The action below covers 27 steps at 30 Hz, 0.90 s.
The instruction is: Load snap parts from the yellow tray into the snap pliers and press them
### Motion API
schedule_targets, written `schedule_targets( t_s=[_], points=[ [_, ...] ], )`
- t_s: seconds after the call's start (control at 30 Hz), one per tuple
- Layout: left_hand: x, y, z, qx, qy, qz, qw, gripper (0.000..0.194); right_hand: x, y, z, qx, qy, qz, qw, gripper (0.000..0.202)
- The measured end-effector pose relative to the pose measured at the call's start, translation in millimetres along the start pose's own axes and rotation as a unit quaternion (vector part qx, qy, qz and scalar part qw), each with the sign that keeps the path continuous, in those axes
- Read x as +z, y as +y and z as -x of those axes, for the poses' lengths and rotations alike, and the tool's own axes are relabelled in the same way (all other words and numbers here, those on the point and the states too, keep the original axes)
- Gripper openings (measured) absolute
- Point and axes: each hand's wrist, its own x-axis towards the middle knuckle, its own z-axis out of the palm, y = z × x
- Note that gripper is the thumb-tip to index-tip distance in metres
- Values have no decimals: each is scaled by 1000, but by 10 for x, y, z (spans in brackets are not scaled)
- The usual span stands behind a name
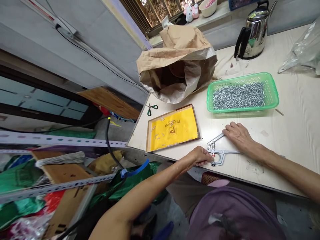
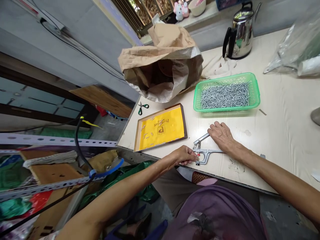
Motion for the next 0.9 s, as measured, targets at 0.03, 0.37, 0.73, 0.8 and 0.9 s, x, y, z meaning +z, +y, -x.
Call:
schedule_targets(
  t_s=[0.03, 0.37, 0.73, 0.8, 0.9],
  points=[
    [9, 2, 12, 1, 1, 0, 1000, 24, 24, 16, -35, -9, 2, 6, 1000, 25],
    [117, -52, 68, 29, 8, 17, 999, 20, 40, 106, 70, -35, 7, -49, 998, 16],
    [127, -113, 32, 30, 2, 16, 999, 20, 312, 286, 477, -74, 9, -66, 995, 98],
    [138, -107, 45, 23, 9, 16, 1000, 19, 285, 256, 472, -67, 17, -69, 995, 94],
    [159, -99, 60, 19, 22, 19, 999, 20, 217, 206, 471, -65, 33, -72, 995, 80]
  ],
)
